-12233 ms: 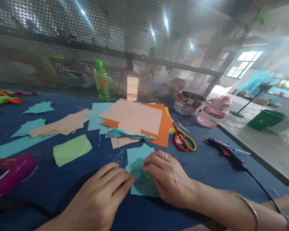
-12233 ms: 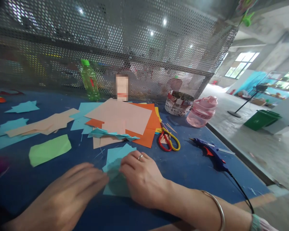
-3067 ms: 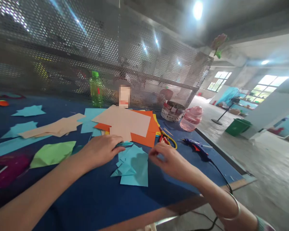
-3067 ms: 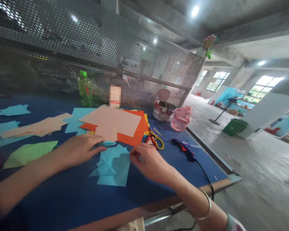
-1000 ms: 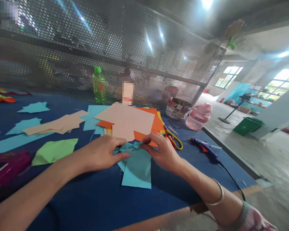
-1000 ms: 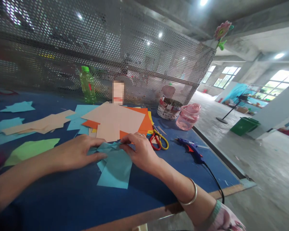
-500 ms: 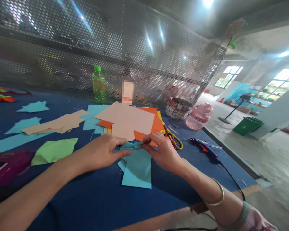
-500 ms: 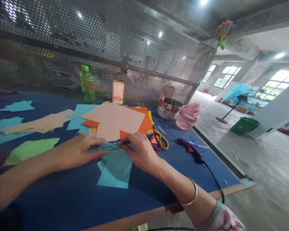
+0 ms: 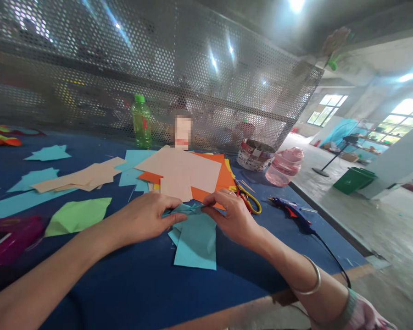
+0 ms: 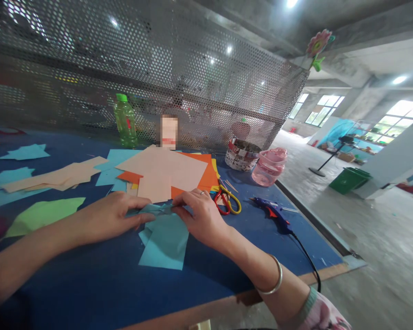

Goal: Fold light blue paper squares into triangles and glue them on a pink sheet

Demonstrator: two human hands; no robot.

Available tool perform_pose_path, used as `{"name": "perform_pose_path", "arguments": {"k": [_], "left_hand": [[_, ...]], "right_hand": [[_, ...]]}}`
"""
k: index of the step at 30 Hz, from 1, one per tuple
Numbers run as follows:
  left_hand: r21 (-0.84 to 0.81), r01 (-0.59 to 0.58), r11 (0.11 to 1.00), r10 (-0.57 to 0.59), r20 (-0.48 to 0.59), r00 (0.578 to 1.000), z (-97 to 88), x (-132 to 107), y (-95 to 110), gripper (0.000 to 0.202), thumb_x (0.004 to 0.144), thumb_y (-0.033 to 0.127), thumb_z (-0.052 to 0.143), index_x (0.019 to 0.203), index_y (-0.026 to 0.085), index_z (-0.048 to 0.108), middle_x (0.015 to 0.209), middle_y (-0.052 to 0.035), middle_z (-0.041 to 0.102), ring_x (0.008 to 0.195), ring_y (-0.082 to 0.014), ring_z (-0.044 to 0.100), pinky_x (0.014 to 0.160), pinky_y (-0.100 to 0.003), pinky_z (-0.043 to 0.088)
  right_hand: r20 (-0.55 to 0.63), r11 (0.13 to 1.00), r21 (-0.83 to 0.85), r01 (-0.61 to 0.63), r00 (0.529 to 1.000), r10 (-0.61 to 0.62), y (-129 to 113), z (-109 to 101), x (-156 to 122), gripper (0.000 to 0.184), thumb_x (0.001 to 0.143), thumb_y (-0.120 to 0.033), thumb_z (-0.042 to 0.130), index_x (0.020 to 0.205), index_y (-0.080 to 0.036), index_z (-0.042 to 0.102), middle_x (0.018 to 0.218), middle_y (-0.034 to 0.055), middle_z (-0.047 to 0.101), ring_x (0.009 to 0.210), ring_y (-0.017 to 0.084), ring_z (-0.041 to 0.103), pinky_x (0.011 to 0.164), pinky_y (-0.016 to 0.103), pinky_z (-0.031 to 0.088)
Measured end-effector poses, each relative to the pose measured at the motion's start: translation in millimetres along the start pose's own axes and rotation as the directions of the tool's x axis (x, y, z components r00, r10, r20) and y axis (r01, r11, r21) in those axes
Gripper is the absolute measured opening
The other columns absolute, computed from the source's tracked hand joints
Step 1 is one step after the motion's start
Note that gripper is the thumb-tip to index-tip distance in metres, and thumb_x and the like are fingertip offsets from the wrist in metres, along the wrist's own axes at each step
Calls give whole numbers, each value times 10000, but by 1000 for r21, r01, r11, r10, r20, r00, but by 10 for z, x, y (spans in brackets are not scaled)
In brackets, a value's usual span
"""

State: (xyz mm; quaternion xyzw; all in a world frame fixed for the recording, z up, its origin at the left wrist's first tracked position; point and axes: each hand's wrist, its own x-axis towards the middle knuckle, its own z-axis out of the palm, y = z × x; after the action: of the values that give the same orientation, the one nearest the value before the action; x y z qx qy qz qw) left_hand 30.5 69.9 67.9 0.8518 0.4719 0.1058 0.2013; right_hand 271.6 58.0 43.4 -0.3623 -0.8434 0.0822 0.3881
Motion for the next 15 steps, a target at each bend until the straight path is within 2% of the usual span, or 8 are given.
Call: {"name": "perform_pose_path", "arguments": {"k": [15], "left_hand": [[-21, 28, 999, -27, 27, 999, -19, -22, 16, 402, 914, 501, 504, 645, 225, 618, 539, 20, 627, 537, -148, 575, 574, -271, 342]], "right_hand": [[11, 1000, -27, 10, 1000, -10, 1, 0, -2, 185, 848, -21, 773, 893, -179, 689, 832, 10, 753, 778, 161, 669, 740, 286, 459]]}}
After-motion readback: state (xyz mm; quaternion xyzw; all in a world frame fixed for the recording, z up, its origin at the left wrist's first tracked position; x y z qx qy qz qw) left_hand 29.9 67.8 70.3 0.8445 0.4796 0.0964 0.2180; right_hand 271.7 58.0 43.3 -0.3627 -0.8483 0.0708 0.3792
